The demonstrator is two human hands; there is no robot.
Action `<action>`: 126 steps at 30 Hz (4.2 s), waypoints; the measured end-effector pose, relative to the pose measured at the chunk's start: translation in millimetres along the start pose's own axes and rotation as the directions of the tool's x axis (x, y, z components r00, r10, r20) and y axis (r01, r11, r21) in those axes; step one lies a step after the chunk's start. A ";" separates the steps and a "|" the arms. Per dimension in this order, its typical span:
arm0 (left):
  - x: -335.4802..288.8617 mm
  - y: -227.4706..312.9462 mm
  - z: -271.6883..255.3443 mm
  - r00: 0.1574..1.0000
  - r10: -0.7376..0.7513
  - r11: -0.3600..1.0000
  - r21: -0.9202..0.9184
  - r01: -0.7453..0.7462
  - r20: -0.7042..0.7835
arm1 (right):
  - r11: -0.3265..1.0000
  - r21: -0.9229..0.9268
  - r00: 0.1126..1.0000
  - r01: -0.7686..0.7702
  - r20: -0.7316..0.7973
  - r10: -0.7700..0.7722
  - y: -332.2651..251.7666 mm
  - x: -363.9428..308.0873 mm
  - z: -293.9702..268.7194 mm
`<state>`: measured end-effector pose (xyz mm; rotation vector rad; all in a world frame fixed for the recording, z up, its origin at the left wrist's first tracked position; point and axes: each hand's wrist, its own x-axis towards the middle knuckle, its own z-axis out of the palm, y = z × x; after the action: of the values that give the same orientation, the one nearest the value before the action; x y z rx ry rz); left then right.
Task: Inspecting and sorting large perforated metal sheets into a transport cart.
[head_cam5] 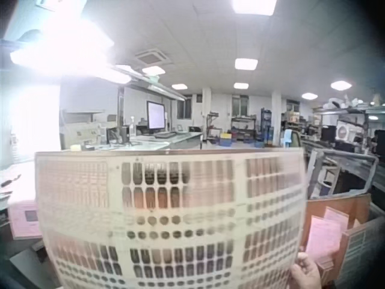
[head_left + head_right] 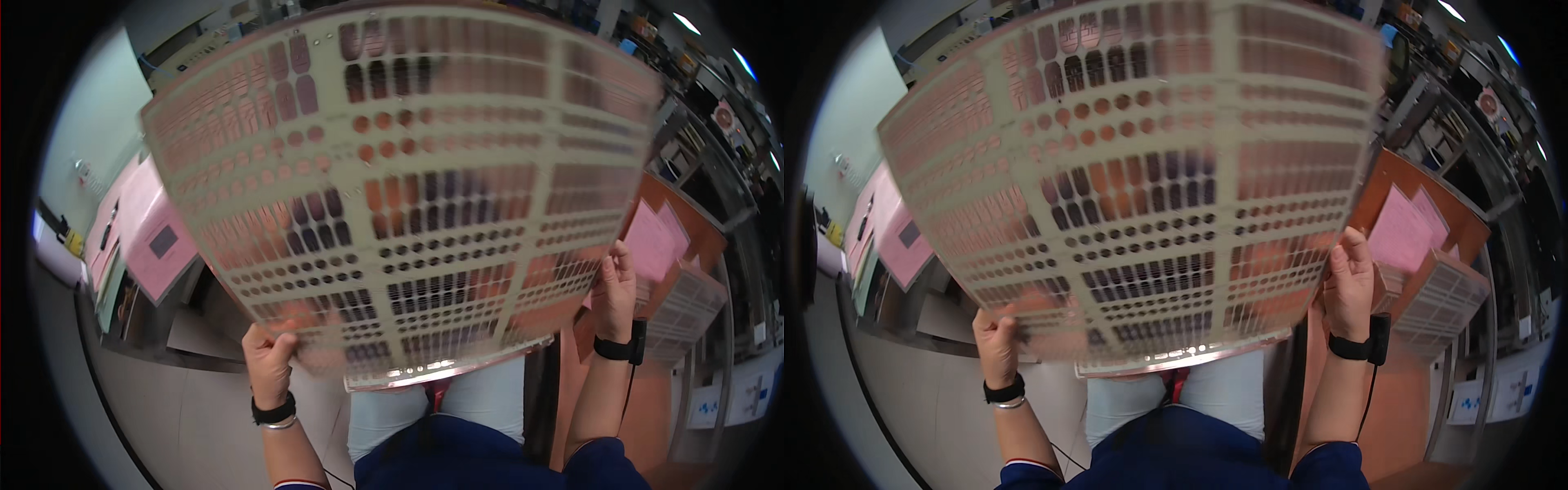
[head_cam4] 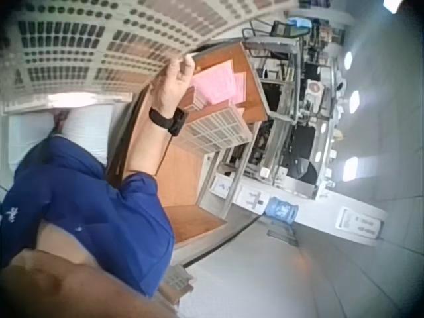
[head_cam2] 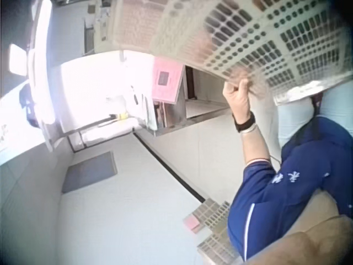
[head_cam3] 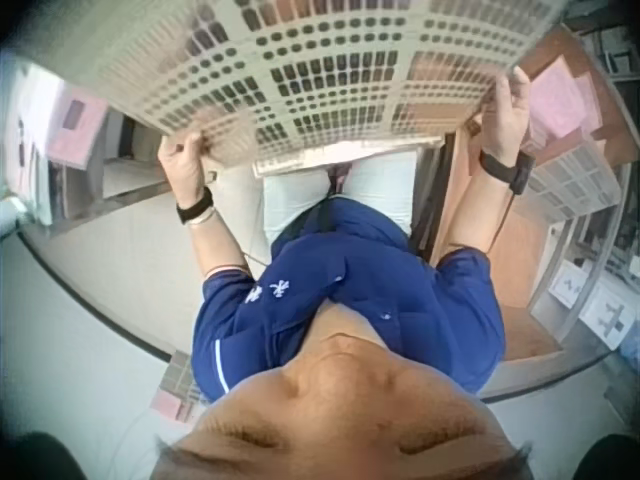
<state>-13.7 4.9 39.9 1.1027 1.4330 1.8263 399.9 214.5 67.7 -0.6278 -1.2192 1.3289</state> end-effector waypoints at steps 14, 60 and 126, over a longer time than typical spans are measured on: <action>40.9 -4.5 57.8 0.912 0.381 0.744 0.535 -0.399 0.150 | 0.707 0.533 0.880 -0.465 0.368 0.301 32.2 10.1 26.1; -49.8 2.1 80.4 0.674 -0.488 0.712 -0.193 0.675 0.555 | 0.923 0.196 0.938 -0.330 -0.044 0.345 23.5 -38.8 -27.3; -57.1 -38.6 73.5 0.895 -0.438 0.493 -0.809 0.320 0.087 | 0.681 0.588 0.870 -0.437 0.085 0.485 18.9 -22.6 7.5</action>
<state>76.2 4.7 -5.5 0.1542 0.6190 1.8854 390.3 195.3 46.3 -0.5338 -0.5130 1.9840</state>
